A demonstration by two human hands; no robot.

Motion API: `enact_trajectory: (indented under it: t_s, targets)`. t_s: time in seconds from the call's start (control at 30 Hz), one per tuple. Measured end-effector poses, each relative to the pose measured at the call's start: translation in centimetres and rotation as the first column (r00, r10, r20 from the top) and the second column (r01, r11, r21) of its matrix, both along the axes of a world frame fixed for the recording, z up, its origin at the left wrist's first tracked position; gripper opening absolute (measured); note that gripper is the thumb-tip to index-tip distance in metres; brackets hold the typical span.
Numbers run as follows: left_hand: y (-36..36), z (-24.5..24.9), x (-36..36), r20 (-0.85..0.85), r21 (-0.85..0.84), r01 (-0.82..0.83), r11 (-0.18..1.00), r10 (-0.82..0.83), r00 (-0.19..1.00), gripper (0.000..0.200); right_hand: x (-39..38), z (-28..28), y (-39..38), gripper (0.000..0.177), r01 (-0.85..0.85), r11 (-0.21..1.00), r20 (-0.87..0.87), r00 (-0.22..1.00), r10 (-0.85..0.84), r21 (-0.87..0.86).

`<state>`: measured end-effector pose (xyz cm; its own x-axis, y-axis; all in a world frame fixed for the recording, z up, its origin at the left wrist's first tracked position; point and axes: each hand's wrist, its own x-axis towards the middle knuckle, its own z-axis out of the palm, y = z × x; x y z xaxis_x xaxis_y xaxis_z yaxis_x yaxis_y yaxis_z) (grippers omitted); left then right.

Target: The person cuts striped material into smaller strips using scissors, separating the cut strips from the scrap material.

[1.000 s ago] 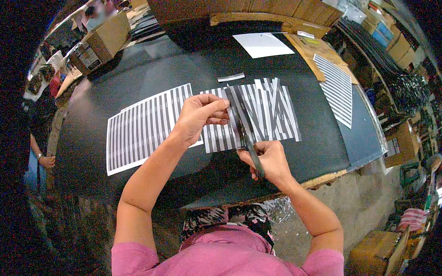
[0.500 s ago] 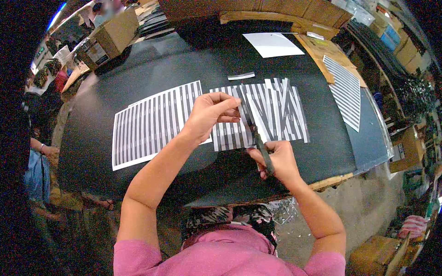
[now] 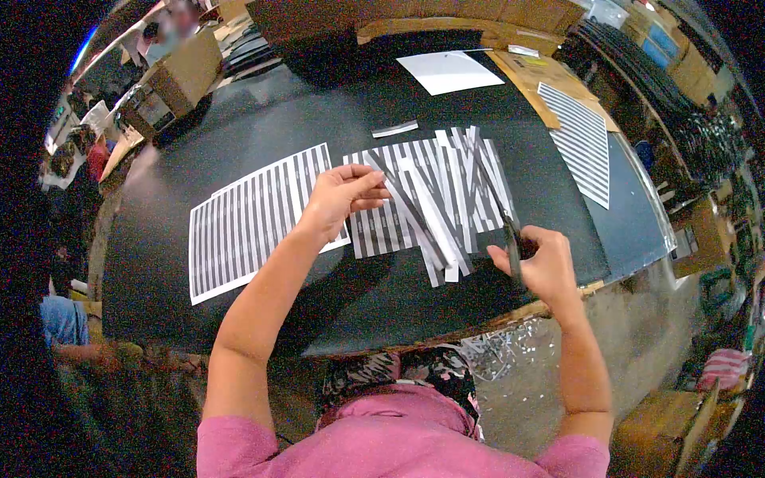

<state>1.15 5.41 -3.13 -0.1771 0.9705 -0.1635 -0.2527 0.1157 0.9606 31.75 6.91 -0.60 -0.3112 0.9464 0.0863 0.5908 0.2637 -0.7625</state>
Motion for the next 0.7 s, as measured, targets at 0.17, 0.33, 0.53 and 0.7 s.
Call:
enact_trajectory:
  t_s: [0.17,0.33,0.53,0.7]
  targets:
    - [-0.2,-0.6,2.0,0.007,0.012,0.054,0.998,-0.054,0.998,0.019,1.3,1.3,-0.7,0.039,0.005,0.975,0.229,0.972,-0.058,0.224]
    - [0.4,-1.2,2.9,-0.136,0.13,0.151,0.98,-0.133,0.982,0.029,1.9,1.9,-1.5,0.038,-0.116,0.96,0.217,0.974,0.061,0.254]
    - [3.0,0.7,-2.6,-0.893,0.322,0.193,0.927,0.23,0.387,0.044,2.6,1.4,-2.3,0.036,-0.166,0.962,0.234,0.966,0.113,0.218]
    - [6.2,1.3,-6.5,-0.981,-0.109,0.263,0.959,-0.147,0.127,0.074,2.7,0.9,-2.6,0.037,-0.117,0.963,0.23,0.971,0.06,0.244]
